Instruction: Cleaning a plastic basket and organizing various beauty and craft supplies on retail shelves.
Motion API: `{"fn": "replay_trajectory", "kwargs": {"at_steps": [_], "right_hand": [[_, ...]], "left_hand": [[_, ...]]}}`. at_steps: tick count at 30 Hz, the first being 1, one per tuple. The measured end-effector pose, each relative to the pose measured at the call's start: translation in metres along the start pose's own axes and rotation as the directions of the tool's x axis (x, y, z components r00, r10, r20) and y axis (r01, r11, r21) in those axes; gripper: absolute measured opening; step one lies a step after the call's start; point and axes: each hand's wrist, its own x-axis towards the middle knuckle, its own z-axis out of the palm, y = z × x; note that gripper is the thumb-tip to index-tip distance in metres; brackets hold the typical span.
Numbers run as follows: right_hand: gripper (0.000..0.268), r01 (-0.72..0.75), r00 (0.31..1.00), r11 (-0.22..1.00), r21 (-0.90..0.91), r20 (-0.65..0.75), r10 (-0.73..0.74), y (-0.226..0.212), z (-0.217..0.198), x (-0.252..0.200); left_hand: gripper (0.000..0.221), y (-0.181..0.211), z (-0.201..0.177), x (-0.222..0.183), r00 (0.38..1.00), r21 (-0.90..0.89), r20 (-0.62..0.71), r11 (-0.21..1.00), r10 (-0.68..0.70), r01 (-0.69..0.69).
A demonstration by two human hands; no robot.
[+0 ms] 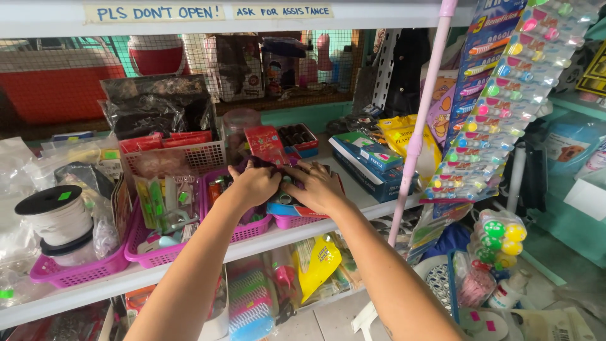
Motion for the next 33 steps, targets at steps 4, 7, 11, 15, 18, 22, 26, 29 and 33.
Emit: {"fn": "replay_trajectory", "kwargs": {"at_steps": [4,7,11,15,18,22,26,29,33], "right_hand": [[0.064,-0.011,1.000,1.000,0.027,0.013,0.011,-0.003,-0.005,0.000],[0.065,-0.041,0.998,0.999,-0.003,0.045,0.041,-0.010,-0.012,-0.002],[0.065,-0.096,0.990,0.995,-0.003,0.099,0.096,-0.015,-0.016,-0.005],[0.065,-0.092,0.990,0.995,-0.041,0.099,0.096,-0.019,-0.020,-0.005],[0.063,-0.096,0.988,0.991,-0.099,0.114,0.107,-0.024,-0.026,-0.008],[0.057,-0.078,0.995,0.989,-0.127,0.049,0.085,-0.030,-0.030,-0.012],[0.055,-0.061,0.998,0.987,-0.151,0.010,0.063,-0.026,-0.029,-0.011],[0.061,0.034,0.991,0.999,-0.009,-0.129,-0.034,-0.023,-0.034,-0.009],[0.068,0.397,0.830,0.895,0.203,-0.496,-0.256,-0.057,-0.065,-0.016]], "left_hand": [[0.035,-0.005,0.003,-0.004,0.995,0.111,-0.045,0.991,0.086,-0.080],[0.030,-0.012,0.008,-0.003,0.983,0.149,-0.087,0.977,0.164,-0.150],[0.028,-0.024,0.019,-0.003,0.954,0.266,-0.113,0.934,0.277,-0.240],[0.030,-0.005,-0.011,-0.019,0.982,0.094,-0.097,0.983,0.164,-0.155],[0.037,-0.008,-0.023,-0.022,0.985,-0.152,-0.175,0.988,-0.004,-0.023],[0.047,0.003,-0.058,-0.043,0.909,-0.357,-0.319,0.922,-0.267,0.146],[0.048,0.005,-0.077,-0.047,0.859,-0.370,-0.372,0.905,-0.351,0.210],[0.046,0.014,-0.090,-0.046,0.776,-0.482,-0.547,0.876,-0.315,0.016],[0.053,0.058,-0.110,-0.046,0.850,-0.756,-0.460,0.615,-0.257,-0.224]]}}
